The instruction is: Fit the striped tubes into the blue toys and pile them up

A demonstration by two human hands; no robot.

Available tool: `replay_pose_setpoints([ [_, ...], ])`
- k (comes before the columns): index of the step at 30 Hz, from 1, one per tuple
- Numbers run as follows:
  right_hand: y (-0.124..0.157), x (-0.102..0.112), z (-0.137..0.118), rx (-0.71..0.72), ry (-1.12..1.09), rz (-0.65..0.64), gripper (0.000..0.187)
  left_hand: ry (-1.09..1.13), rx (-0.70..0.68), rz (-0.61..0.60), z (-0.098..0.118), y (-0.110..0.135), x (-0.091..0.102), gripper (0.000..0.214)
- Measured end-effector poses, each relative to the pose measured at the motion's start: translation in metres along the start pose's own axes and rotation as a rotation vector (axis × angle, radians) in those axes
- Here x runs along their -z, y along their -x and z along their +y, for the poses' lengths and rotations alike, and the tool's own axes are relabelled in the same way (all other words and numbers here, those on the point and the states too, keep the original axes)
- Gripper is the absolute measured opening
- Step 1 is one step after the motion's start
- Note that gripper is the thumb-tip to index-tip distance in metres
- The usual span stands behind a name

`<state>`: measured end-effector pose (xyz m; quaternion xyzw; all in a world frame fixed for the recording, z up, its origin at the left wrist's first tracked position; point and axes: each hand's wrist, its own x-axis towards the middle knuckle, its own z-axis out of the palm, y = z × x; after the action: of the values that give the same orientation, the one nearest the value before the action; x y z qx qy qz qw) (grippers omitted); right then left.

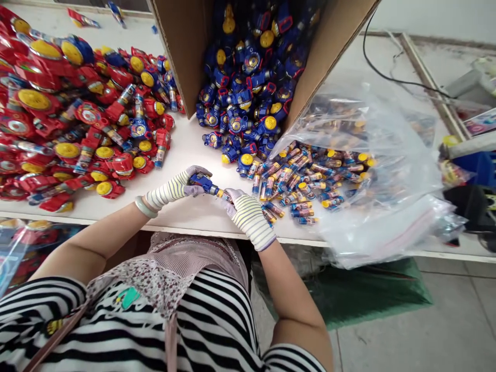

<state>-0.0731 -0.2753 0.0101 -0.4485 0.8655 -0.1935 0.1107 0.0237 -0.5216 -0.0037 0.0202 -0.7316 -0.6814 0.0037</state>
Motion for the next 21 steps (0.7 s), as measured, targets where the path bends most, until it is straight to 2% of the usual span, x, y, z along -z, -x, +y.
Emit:
replay_pose_setpoints([
  [2,0.000,0.010,-0.010,0.019,0.060,-0.044,0.046,0.016,0.001,-0.023,0.009,0.002,-0.002,0.061],
  [6,0.004,0.021,-0.022,-0.035,0.180,-0.093,0.049,-0.066,-0.075,0.014,0.018,0.008,-0.004,0.050],
  [8,0.008,0.019,-0.024,-0.035,0.143,-0.129,0.048,-0.149,-0.096,-0.045,0.021,0.008,-0.002,0.047],
  [10,0.013,0.010,-0.025,-0.023,-0.056,-0.134,0.046,-0.178,-0.105,-0.148,0.025,0.007,0.002,0.044],
  [13,0.020,-0.012,-0.029,-0.119,-0.616,-0.192,0.058,-0.133,-0.119,-0.260,0.029,0.005,0.007,0.042],
  [15,0.021,-0.024,-0.034,-0.221,-0.892,-0.271,0.071,-0.105,-0.110,-0.260,0.029,0.004,0.006,0.043],
  [16,0.020,-0.027,-0.035,-0.247,-0.932,-0.277,0.074,-0.089,-0.096,-0.236,0.028,0.004,0.004,0.044],
  [18,0.015,-0.026,-0.037,-0.226,-0.801,-0.185,0.069,-0.052,-0.064,-0.157,0.026,0.004,-0.003,0.047],
  [21,0.012,-0.015,-0.037,-0.172,-0.442,-0.019,0.052,-0.026,-0.042,-0.075,0.024,0.005,-0.012,0.047],
])
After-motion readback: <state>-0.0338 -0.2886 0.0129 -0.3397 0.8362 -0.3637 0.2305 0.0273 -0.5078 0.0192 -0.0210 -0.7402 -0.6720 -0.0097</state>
